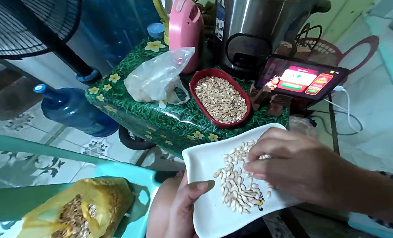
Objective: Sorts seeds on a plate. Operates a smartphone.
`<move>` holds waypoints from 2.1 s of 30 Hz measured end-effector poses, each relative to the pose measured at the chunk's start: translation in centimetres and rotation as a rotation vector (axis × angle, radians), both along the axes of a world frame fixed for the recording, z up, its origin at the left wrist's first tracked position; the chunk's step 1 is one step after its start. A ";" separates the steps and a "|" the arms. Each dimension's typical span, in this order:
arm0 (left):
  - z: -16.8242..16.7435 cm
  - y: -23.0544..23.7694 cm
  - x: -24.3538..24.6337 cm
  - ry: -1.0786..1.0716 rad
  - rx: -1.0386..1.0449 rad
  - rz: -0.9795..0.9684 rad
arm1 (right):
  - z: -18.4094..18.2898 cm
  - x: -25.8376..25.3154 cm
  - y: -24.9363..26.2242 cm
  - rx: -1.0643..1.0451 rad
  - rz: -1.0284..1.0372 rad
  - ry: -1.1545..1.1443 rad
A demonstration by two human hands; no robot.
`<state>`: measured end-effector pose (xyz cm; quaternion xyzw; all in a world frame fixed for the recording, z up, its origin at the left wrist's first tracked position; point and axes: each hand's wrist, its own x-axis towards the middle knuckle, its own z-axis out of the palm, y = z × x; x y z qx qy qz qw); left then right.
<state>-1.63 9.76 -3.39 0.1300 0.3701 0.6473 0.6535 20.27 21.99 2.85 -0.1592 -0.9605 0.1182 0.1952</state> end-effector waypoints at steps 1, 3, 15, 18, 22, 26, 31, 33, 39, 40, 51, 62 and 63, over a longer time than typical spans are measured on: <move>0.1 0.1 0.1 0.010 -0.004 -0.012 | -0.4 -0.2 -0.2 0.042 0.001 -0.015; 0.4 0.2 0.5 0.007 -0.004 -0.032 | -1.2 -0.5 -0.5 0.097 -0.003 -0.033; 0.1 0.8 1.7 0.022 0.026 -0.092 | -1.6 -1.0 -1.6 0.243 -0.084 -0.095; 0.4 0.7 1.6 0.011 0.013 -0.070 | -1.5 -1.1 -1.4 0.223 -0.079 -0.025; 0.5 0.5 1.4 0.005 -0.004 -0.042 | -1.3 -0.9 -1.2 0.161 -0.050 0.008; 0.5 0.4 1.2 0.016 -0.022 -0.023 | -0.6 -0.3 -0.1 0.123 -0.060 0.036; 0.4 0.3 0.8 -0.012 -0.034 -0.001 | 4.1 3.8 5.5 0.286 -0.381 0.043; 0.4 0.3 0.7 -0.018 -0.032 -0.003 | 5.2 6.2 8.8 0.312 -0.555 0.062; 0.3 0.2 0.4 -0.030 -0.028 0.008 | 4.2 10.1 13.1 0.183 -0.653 0.022; 0.2 0.2 0.4 -0.034 -0.028 0.012 | 4.1 10.1 13.2 0.185 -0.650 0.016; -0.1 0.2 0.1 -0.052 -0.013 0.010 | 3.3 9.4 13.5 0.288 -0.669 0.022; -0.2 0.3 0.1 -0.031 -0.029 0.007 | 3.1 10.4 13.5 0.253 -0.659 0.072; -0.3 0.3 0.0 -0.050 -0.021 0.005 | 3.1 10.5 13.6 0.258 -0.658 0.074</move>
